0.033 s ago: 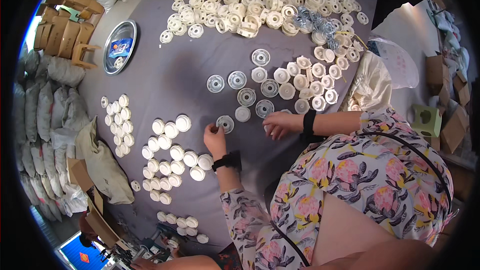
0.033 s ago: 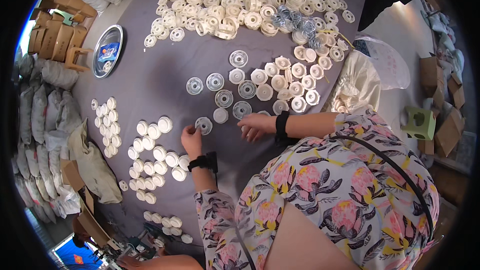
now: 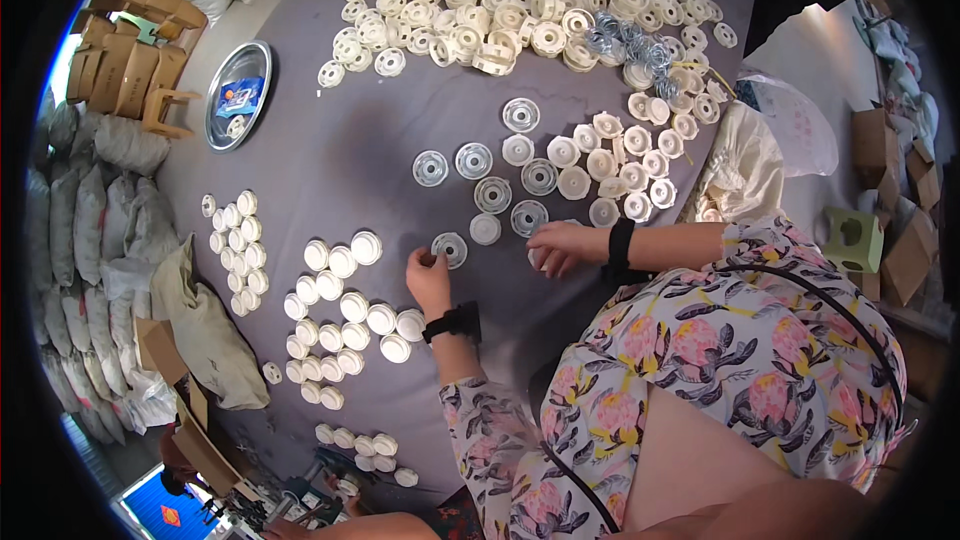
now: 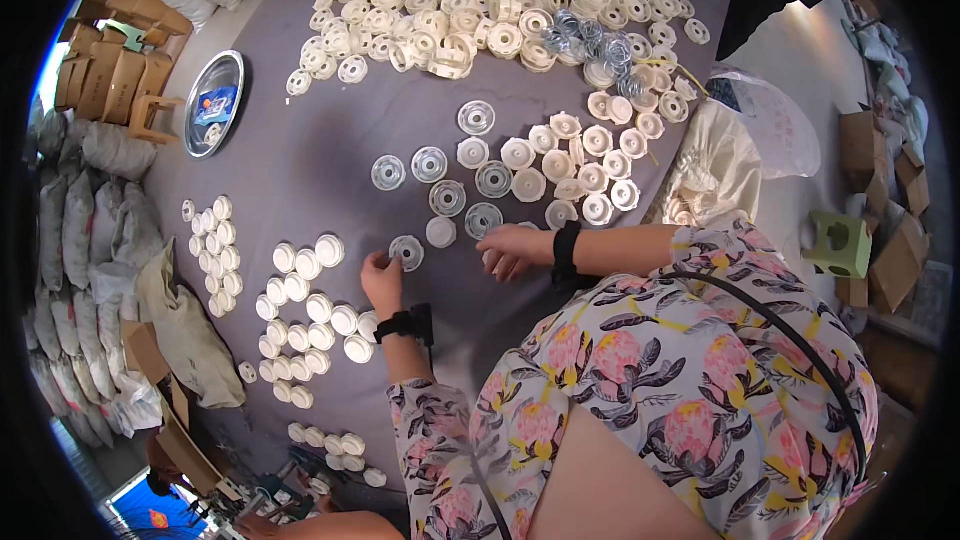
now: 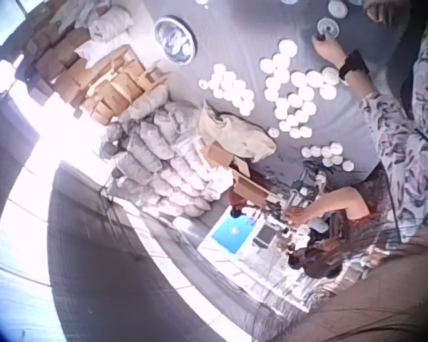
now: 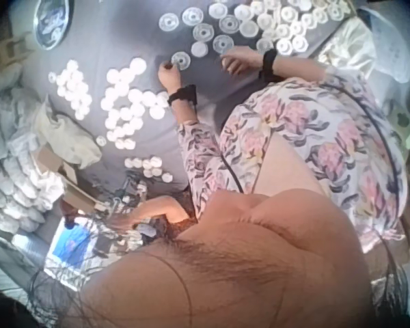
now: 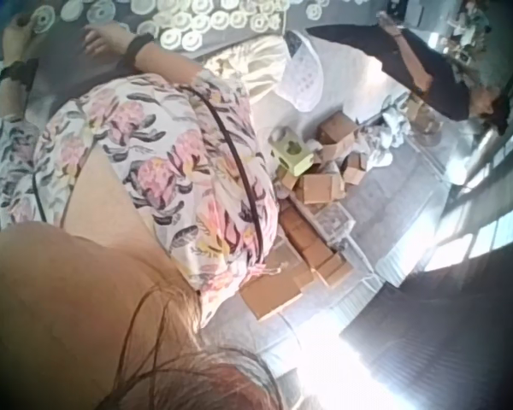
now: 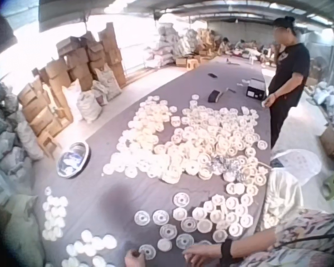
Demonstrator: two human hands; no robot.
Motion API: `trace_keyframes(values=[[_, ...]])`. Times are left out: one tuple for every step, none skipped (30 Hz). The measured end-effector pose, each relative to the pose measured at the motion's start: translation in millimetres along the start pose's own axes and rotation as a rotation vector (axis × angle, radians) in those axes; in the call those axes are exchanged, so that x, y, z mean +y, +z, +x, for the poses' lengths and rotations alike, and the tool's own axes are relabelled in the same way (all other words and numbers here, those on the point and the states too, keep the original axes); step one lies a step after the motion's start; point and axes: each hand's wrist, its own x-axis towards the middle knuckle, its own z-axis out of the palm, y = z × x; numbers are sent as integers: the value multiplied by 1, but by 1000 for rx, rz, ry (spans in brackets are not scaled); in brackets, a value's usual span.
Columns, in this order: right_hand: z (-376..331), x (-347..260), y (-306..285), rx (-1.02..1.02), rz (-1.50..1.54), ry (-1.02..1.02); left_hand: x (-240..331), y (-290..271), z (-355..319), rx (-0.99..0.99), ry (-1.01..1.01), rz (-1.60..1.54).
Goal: Manually assembling plastic and metal spring components on a workbench.
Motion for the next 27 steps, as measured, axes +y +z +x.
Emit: trace_keyframes(values=[[-1,-2,-3,-2,6,5,1,0,2,-29,-83,31],[-4,-5,-5,16,-4,-18,1,-1,0,-34,-88,37],[-8,-7,-9,38,-9,-42,13,-4,-5,53,-5,93],[-9,-7,-13,41,2,-39,22,-3,-11,140,79,146],[-10,-6,-19,62,-30,-55,26,2,-15,129,81,150],[-11,-5,-22,79,-65,-70,32,6,-21,47,236,178],[-11,-3,-26,78,-57,-67,37,10,-28,-37,391,205],[-11,1,-31,91,-56,-76,44,17,-31,-110,510,306],[-10,5,-34,104,-54,-88,54,26,-33,-116,513,309],[-9,7,-35,104,-48,-89,63,36,-36,-96,603,428],[-9,9,-36,98,-47,-93,69,41,-36,-75,692,548],[-9,9,-37,91,-47,-100,70,46,-32,-129,640,556],[-10,8,-37,88,-46,-103,70,46,-33,-128,642,559],[-12,9,-36,96,-75,-99,70,45,-34,-154,553,574],[-14,8,-35,103,-104,-95,69,43,-36,-178,463,589],[-15,9,-36,103,-99,-97,69,38,-39,-180,466,591],[-17,11,-38,114,-72,-104,66,32,-41,-130,427,452],[-18,12,-40,127,-45,-110,64,27,-41,-81,386,312],[-16,13,-41,128,-40,-110,58,22,-38,-85,388,313],[-16,13,-40,133,-60,-120,50,14,-35,36,386,306],[-15,13,-39,142,-81,-131,43,8,-30,156,386,297],[-13,14,-37,140,-82,-132,37,5,-25,99,356,381],[-12,16,-36,128,-84,-125,32,5,-24,101,357,382],[-12,15,-36,120,-86,-118,31,8,-21,77,352,442],[-11,14,-35,122,-86,-120,29,10,-20,53,348,501],[-11,14,-32,114,-92,-136,27,8,-19,55,351,500],[-11,13,-31,109,-95,-153,28,4,-18,54,301,366]])
